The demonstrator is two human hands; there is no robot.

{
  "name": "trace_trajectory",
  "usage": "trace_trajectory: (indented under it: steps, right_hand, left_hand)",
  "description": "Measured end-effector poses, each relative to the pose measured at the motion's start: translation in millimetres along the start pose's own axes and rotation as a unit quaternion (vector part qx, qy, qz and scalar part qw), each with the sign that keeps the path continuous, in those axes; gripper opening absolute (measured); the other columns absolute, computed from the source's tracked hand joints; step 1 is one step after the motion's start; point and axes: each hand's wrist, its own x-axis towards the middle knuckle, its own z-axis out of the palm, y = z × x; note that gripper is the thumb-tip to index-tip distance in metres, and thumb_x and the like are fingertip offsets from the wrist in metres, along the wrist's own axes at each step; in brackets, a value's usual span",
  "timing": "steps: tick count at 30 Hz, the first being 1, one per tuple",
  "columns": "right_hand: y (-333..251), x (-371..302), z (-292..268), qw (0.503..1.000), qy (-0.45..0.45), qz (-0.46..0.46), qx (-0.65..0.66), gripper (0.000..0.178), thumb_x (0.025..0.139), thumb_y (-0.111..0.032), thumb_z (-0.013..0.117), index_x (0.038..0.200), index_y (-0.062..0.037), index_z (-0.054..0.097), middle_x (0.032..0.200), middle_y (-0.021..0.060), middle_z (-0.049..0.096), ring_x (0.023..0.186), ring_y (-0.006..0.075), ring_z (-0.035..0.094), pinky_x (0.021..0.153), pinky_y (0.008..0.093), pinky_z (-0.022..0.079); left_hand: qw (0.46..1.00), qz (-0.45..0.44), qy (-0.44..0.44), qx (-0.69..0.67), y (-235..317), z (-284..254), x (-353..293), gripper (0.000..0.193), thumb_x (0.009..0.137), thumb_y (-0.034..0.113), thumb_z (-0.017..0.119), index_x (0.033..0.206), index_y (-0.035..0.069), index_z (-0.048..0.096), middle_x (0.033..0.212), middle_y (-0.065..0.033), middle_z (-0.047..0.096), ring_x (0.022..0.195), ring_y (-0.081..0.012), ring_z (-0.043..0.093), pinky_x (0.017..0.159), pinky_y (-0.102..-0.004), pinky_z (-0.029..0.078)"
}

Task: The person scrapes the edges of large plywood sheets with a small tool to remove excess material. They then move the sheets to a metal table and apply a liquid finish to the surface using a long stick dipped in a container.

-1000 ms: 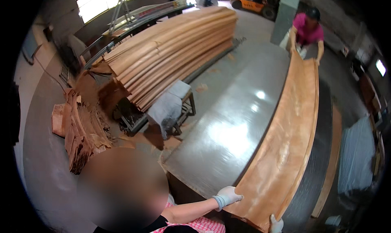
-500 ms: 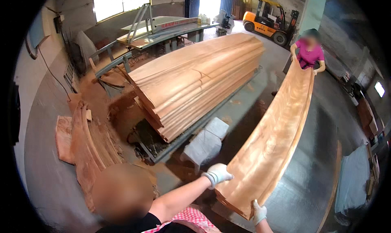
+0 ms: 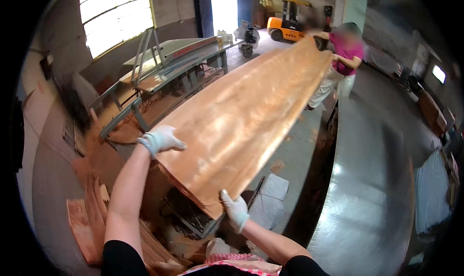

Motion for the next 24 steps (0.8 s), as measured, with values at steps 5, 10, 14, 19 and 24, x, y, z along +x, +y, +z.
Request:
trace_trajectory:
  steps: [5, 10, 14, 19, 24]
  right_hand:
    - [0.8, 76.0, 78.4, 0.992, -0.028, 0.078, -0.097, 0.049, 0.084, -0.053, 0.068, 0.087, -0.0039, 0.067, 0.073, 0.0007, 0.060, 0.061, 0.0094, 0.050, 0.055, 0.0260, 0.041]
    - [6.6, 109.3, 115.3, 0.977, -0.043, 0.102, -0.183, 0.061, 0.079, -0.062, 0.067, 0.080, -0.0007, 0.065, 0.066, 0.0043, 0.058, 0.058, 0.0133, 0.051, 0.054, 0.0306, 0.043]
    - [64.5, 128.4, 95.6, 0.969, -0.033, 0.185, -0.161, 0.053, 0.083, -0.051, 0.069, 0.094, 0.0005, 0.065, 0.077, 0.0050, 0.063, 0.065, 0.0126, 0.057, 0.056, 0.0292, 0.047]
    - [116.7, 126.0, -22.4, 0.948, -0.056, 0.230, -0.212, 0.051, 0.089, -0.046, 0.064, 0.120, -0.0050, 0.059, 0.089, 0.0015, 0.063, 0.077, 0.0120, 0.059, 0.070, 0.0281, 0.051]
    - [73.1, 84.3, -67.0, 0.952, 0.129, 0.254, -0.109, 0.035, 0.094, -0.033, 0.060, 0.113, -0.0037, 0.061, 0.090, 0.0041, 0.066, 0.074, 0.0131, 0.061, 0.066, 0.0288, 0.052]
  left_hand:
    - [0.999, -0.034, -0.020, -0.001, -82.5, -68.6, 45.8, 0.046, 0.065, 0.042, 0.075, 0.087, 0.002, 0.071, 0.085, -0.0202, 0.068, 0.079, -0.0338, 0.064, 0.075, -0.0385, 0.049]
    - [0.988, -0.080, -0.041, -0.126, -198.3, -42.8, 93.4, 0.041, 0.070, 0.030, 0.082, 0.098, 0.003, 0.072, 0.089, -0.0082, 0.072, 0.077, -0.0170, 0.066, 0.073, -0.0316, 0.051]
    - [0.983, -0.143, 0.019, -0.115, -301.8, 54.3, 122.9, 0.064, 0.081, 0.035, 0.073, 0.127, -0.004, 0.052, 0.117, -0.0220, 0.063, 0.103, -0.0293, 0.063, 0.087, -0.0386, 0.049]
    - [0.972, -0.233, -0.020, -0.001, -327.5, 162.4, 110.4, 0.087, 0.091, 0.060, 0.045, 0.152, 0.009, 0.008, 0.159, -0.0166, 0.004, 0.146, -0.0338, 0.008, 0.117, -0.0453, 0.014]
    - [0.958, -0.269, 0.035, 0.097, -280.0, 143.9, 94.3, 0.080, 0.092, 0.054, 0.047, 0.150, 0.005, 0.021, 0.155, -0.0191, 0.019, 0.144, -0.0342, 0.017, 0.116, -0.0475, 0.014]
